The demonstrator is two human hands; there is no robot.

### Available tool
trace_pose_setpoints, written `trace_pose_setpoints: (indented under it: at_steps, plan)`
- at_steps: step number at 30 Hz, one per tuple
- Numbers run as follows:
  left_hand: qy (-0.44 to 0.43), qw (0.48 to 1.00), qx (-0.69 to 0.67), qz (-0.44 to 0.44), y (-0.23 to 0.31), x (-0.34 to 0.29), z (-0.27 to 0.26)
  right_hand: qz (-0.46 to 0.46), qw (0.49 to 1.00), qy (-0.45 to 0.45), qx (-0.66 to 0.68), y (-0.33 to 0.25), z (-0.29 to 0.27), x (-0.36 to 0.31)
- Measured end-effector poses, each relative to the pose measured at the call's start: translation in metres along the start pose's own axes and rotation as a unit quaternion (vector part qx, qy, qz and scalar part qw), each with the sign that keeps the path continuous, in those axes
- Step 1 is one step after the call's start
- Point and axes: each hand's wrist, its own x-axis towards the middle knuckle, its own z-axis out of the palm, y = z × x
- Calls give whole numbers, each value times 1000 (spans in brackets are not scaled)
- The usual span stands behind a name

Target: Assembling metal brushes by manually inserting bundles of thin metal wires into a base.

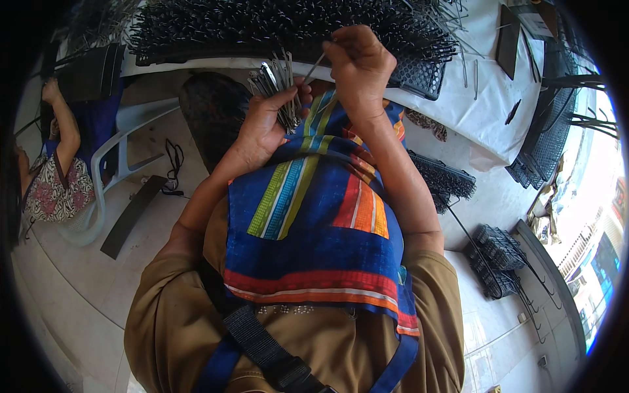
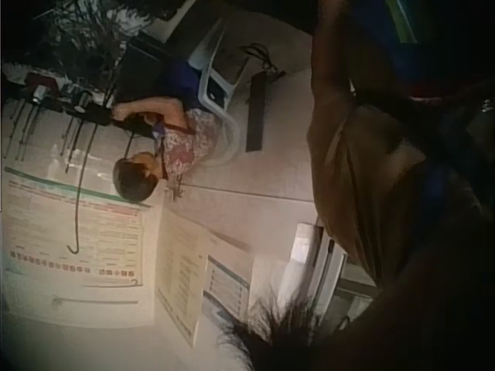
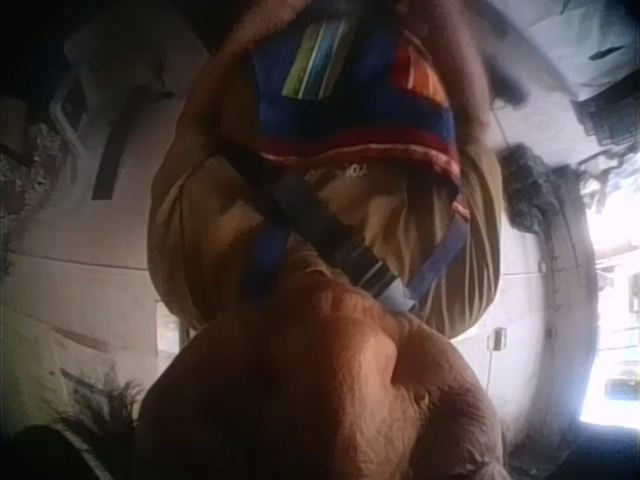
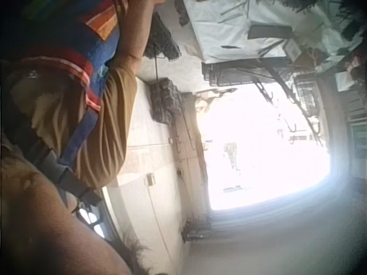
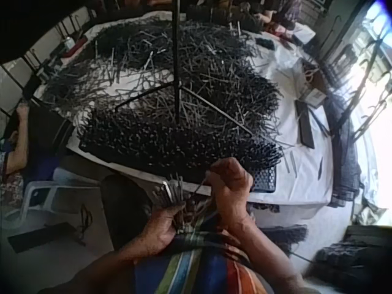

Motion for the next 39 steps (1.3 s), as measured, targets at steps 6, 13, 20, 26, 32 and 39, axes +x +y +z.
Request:
trace_pose_setpoints:
  at_steps: [6,13,20,26,32,39]
  plan:
    - [5,999,45,8,-2,2,-4,-161,979,55,-111,5,0,8]
    - [6,1000,8,-17,0,4,-6,-174,979,60,-92,1,-1,4]
    - [-1,1000,17,-9,-2,4,-3,-253,935,28,-248,8,2,9]
    - [10,1000,26,-5,-2,2,-2,-302,905,-10,-299,3,12,19]
    - [29,998,41,-26,-1,-6,-1,-331,871,-50,-359,2,2,21]
    - [11,998,57,-9,-7,-1,-8,-348,864,-48,-360,-4,1,22]
